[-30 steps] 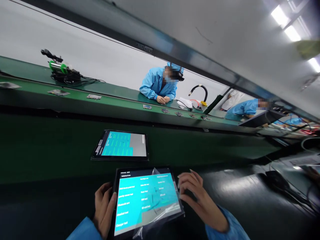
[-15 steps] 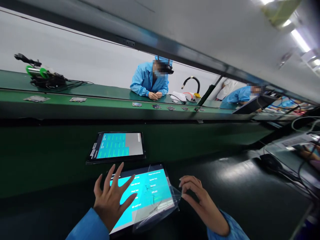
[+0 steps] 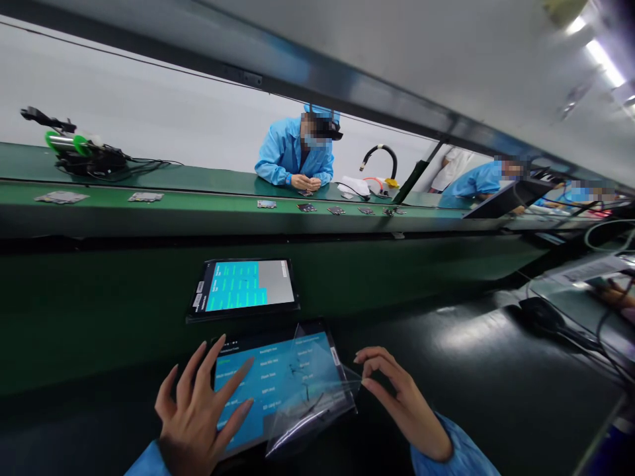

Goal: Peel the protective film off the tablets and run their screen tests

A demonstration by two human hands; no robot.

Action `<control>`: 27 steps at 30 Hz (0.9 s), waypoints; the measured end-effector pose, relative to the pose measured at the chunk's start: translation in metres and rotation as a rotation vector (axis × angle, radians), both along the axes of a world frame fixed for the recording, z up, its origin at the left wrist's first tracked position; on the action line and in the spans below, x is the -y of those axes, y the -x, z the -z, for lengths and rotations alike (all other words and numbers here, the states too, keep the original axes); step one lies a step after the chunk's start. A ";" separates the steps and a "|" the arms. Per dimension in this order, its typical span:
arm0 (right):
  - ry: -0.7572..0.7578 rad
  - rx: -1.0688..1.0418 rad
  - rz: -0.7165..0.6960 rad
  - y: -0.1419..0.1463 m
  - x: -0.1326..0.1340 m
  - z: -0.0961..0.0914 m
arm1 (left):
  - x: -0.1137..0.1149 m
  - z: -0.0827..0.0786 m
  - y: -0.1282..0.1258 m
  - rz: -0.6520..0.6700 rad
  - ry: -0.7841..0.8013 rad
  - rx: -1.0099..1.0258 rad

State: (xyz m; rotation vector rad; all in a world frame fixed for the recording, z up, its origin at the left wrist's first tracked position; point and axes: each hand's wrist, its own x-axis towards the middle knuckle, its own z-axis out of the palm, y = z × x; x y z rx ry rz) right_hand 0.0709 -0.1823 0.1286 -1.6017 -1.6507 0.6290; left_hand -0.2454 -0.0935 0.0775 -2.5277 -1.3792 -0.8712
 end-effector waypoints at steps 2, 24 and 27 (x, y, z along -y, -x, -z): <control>0.006 -0.040 -0.006 0.000 -0.001 -0.002 | 0.005 -0.003 0.007 -0.025 0.056 0.021; -0.103 0.383 -0.443 0.124 -0.050 -0.006 | 0.013 0.020 0.033 -0.357 0.957 0.888; -0.145 0.459 -0.338 0.126 -0.041 0.011 | 0.008 0.023 0.032 -0.329 0.838 0.731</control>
